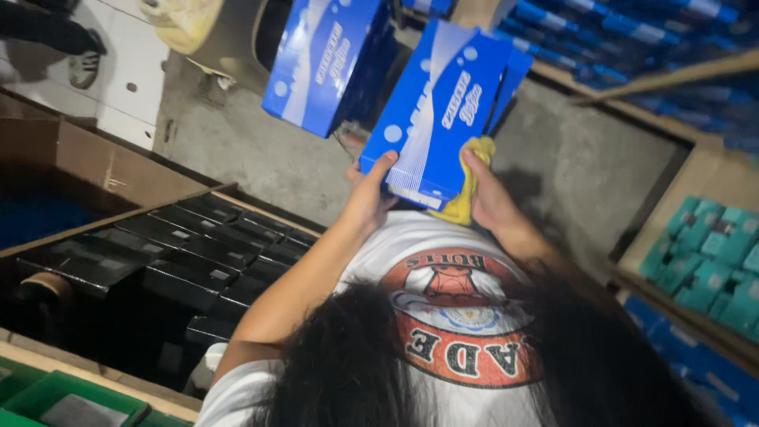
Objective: The person wipes the exterior of multiple blue shoe boxes with a yellow cloth, rotating each box to clean different sides before moving to the next.
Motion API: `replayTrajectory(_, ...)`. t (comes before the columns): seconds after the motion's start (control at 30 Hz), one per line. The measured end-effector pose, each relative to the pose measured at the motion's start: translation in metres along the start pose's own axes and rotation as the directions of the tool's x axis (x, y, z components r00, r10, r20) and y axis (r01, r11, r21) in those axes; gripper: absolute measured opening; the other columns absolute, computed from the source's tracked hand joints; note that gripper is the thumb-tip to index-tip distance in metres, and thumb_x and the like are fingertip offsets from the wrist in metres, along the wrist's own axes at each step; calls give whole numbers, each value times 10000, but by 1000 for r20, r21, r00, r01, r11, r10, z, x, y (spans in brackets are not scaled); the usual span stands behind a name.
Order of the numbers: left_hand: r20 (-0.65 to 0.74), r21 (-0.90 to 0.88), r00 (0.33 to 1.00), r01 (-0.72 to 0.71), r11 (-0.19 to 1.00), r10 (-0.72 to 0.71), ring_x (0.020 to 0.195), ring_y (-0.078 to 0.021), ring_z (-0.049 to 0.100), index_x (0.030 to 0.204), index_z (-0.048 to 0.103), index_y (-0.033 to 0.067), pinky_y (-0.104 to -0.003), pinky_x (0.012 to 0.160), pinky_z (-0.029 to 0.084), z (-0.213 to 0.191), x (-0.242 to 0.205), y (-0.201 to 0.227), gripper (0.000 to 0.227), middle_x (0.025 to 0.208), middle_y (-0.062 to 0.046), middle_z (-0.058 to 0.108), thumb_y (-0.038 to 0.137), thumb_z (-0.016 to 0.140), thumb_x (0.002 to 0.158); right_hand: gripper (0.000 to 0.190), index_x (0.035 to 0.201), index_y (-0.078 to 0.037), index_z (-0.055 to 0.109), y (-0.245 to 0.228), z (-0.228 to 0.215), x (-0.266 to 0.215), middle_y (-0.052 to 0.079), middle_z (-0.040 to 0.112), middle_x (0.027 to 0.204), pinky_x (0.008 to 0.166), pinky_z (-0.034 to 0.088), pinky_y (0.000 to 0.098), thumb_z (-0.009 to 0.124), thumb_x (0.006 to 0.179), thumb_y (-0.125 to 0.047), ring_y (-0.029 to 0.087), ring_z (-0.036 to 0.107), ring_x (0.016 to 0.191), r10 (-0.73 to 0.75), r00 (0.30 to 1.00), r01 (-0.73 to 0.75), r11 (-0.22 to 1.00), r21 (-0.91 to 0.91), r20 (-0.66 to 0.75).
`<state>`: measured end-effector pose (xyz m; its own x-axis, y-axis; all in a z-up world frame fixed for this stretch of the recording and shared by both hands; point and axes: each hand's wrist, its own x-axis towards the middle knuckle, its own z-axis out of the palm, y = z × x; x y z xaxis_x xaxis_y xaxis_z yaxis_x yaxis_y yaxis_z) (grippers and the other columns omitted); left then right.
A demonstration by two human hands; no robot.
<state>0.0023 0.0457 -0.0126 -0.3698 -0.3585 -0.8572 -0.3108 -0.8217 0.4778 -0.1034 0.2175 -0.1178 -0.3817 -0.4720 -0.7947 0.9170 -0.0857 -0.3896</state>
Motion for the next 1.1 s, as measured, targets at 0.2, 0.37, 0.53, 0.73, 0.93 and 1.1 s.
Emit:
replayTrajectory(0.2, 111, 157, 993, 16, 987, -34, 1413, -681, 215, 1505, 119, 79, -759, 1152, 116, -6, 18, 10, 1094, 1509, -395, 182, 467, 849, 790, 312, 1072, -133, 690, -21, 14, -5, 93, 758, 1040, 856, 622, 441, 786, 890, -367, 256, 743, 934, -59, 997, 59, 998, -10, -50)
replayTrajectory(0.37, 331, 176, 939, 34, 984, -91, 1501, -561, 174, 1581, 182, 138, -651, 1193, 161, -20, 68, 36, 1046, 1637, -282, 164, 724, 635, 843, 213, 994, -118, 714, -49, 28, 4, 99, 766, 987, 776, 640, 421, 763, 880, -291, 251, 769, 869, -80, 988, 89, 994, 66, -129)
replayTrajectory(0.53, 446, 357, 892, -102, 929, -74, 1387, -562, 339, 1607, 263, 244, -675, 1039, 391, -15, 84, 82, 963, 1608, -311, 229, 590, 708, 826, 333, 1085, -134, 707, -31, 5, 32, 84, 759, 1044, 858, 622, 427, 731, 900, -410, 241, 755, 948, -37, 996, 37, 999, 2, -86)
replayTrajectory(0.73, 416, 337, 909, -155, 929, 1, 1367, -517, 383, 1585, 361, 276, -686, 955, 466, -9, 140, 100, 864, 1591, -277, 268, 511, 734, 842, 340, 1131, -119, 707, -39, 46, 45, 72, 751, 1099, 932, 598, 461, 708, 923, -389, 248, 743, 1018, -54, 993, 56, 998, 21, -106)
replayTrajectory(0.93, 430, 361, 891, -316, 877, 144, 1441, -466, 359, 1596, 332, 100, -597, 1095, 393, 0, 203, 113, 773, 1603, -286, 283, 529, 576, 1001, 292, 1084, -129, 687, -64, 69, 115, 62, 739, 1077, 940, 584, 439, 763, 859, -300, 244, 736, 1015, -132, 960, 160, 983, 95, -245)
replayTrajectory(1.1, 418, 536, 884, -428, 728, 211, 1532, -259, 306, 1561, 331, 54, -395, 1263, 200, -24, 204, 125, 779, 1638, -161, 349, 533, 505, 971, 413, 1099, -247, 685, -100, 71, 188, 35, 711, 1085, 941, 564, 434, 783, 765, -470, 230, 698, 1022, 27, 959, 20, 986, 164, -281)
